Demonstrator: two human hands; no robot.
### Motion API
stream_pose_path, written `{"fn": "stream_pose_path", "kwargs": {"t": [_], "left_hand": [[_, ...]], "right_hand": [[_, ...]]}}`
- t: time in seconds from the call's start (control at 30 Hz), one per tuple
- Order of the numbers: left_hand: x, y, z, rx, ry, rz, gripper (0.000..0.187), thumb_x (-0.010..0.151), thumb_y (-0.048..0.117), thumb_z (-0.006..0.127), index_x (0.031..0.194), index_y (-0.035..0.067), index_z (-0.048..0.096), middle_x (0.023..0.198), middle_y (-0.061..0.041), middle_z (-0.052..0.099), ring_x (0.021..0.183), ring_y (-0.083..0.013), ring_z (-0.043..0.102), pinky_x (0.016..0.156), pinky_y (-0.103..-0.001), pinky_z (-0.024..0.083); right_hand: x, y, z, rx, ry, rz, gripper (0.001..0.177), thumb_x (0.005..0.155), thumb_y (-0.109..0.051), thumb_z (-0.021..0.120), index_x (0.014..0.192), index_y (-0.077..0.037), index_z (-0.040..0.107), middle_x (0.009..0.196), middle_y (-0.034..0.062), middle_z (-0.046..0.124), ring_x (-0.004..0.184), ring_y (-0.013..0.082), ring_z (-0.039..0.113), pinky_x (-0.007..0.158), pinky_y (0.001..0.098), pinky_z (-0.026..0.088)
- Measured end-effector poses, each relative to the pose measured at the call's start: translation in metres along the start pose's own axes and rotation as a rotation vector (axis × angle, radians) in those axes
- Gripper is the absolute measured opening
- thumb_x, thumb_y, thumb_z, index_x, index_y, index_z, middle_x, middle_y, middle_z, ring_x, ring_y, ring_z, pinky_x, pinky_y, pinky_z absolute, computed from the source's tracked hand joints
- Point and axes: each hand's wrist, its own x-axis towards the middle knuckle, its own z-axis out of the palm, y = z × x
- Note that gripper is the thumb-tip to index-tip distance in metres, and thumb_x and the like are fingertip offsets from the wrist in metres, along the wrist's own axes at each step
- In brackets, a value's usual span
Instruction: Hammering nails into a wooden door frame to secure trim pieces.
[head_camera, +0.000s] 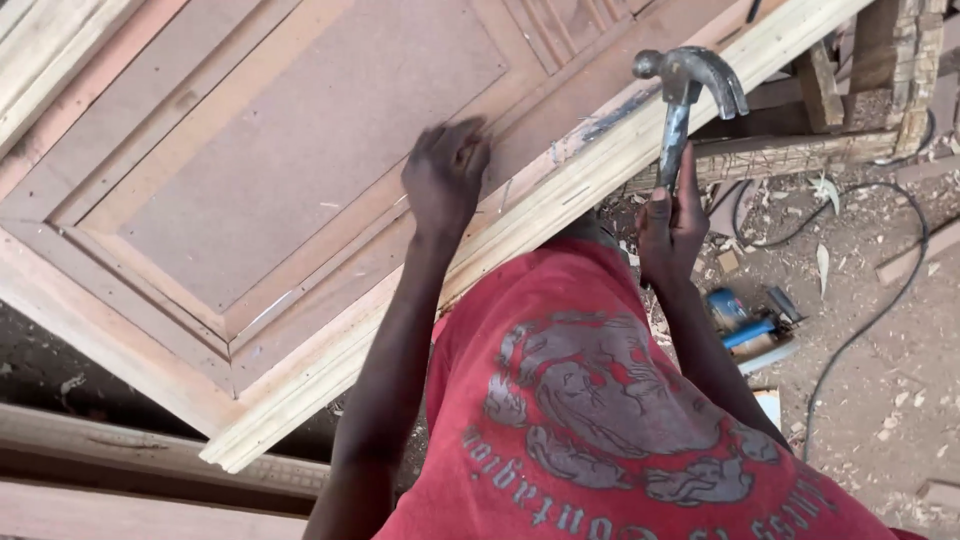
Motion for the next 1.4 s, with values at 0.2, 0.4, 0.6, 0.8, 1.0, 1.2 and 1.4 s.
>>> {"fn": "stream_pose_path", "kwargs": {"t": [0.2, 0.4, 0.6, 0.8, 1.0, 1.2, 1.4], "left_hand": [[-0.051, -0.006, 0.015, 0.257, -0.146, -0.227, 0.032, 0.086, 0.043, 0.082, 0.107, 0.02, 0.077, 0.091, -0.002, 0.068, 0.09, -0.0276, 0.069, 0.074, -0.047, 0.056], [-0.064, -0.009, 0.025, 0.382, -0.219, -0.14, 0.033, 0.088, 0.05, 0.077, 0.102, 0.02, 0.076, 0.088, -0.001, 0.066, 0.09, -0.0252, 0.068, 0.077, -0.043, 0.054], [-0.072, -0.005, 0.032, 0.596, -0.28, -0.039, 0.013, 0.089, 0.028, 0.074, 0.096, 0.018, 0.077, 0.088, -0.002, 0.068, 0.091, -0.0223, 0.067, 0.076, -0.038, 0.053], [-0.042, 0.027, 0.019, 0.245, -0.25, -0.23, 0.012, 0.098, 0.017, 0.06, 0.109, 0.012, 0.058, 0.082, -0.007, 0.067, 0.085, -0.0323, 0.068, 0.073, -0.045, 0.051], [0.007, 0.039, 0.019, -0.438, -0.048, -0.647, 0.02, 0.095, 0.009, 0.068, 0.111, -0.003, 0.067, 0.063, -0.007, 0.07, 0.049, -0.0112, 0.065, 0.044, -0.025, 0.051], [0.022, 0.008, 0.047, -0.267, -0.017, -0.589, 0.011, 0.091, 0.017, 0.072, 0.087, 0.009, 0.079, 0.053, -0.003, 0.068, 0.045, -0.0092, 0.067, 0.041, -0.023, 0.049], [0.032, 0.022, 0.038, -0.41, -0.122, -0.617, 0.018, 0.092, 0.004, 0.063, 0.099, -0.008, 0.074, 0.065, -0.014, 0.072, 0.055, -0.0154, 0.073, 0.049, -0.023, 0.064]], "right_hand": [[0.006, 0.007, -0.015, 0.086, 0.047, -0.029, 0.055, 0.118, -0.014, 0.046, 0.17, -0.013, 0.025, 0.069, 0.0065, 0.055, 0.056, 0.0139, 0.053, 0.053, 0.0236, 0.044], [0.007, 0.006, -0.016, 0.109, 0.098, -0.047, 0.056, 0.119, -0.019, 0.048, 0.17, -0.016, 0.024, 0.072, 0.0096, 0.056, 0.058, 0.0138, 0.053, 0.055, 0.0243, 0.044], [-0.002, 0.002, -0.013, 0.075, 0.07, -0.011, 0.057, 0.119, -0.019, 0.048, 0.17, -0.014, 0.022, 0.077, 0.0095, 0.058, 0.063, 0.0135, 0.052, 0.057, 0.0253, 0.047], [-0.011, -0.002, -0.009, 0.147, 0.07, 0.01, 0.059, 0.117, -0.022, 0.051, 0.169, -0.014, 0.025, 0.079, 0.0112, 0.058, 0.062, 0.0141, 0.053, 0.056, 0.0258, 0.046], [-0.008, -0.013, -0.006, 0.202, 0.026, -0.034, 0.061, 0.115, -0.02, 0.052, 0.169, -0.014, 0.024, 0.081, 0.0114, 0.058, 0.062, 0.0132, 0.052, 0.053, 0.0239, 0.044], [0.003, -0.02, 0.003, 0.245, -0.027, -0.118, 0.064, 0.113, -0.021, 0.055, 0.169, -0.013, 0.024, 0.082, 0.0139, 0.06, 0.059, 0.0129, 0.053, 0.05, 0.0247, 0.046], [0.011, -0.028, 0.014, 0.277, -0.104, -0.154, 0.066, 0.112, -0.026, 0.055, 0.168, -0.012, 0.025, 0.08, 0.0133, 0.062, 0.054, 0.0109, 0.054, 0.047, 0.0253, 0.045]]}}
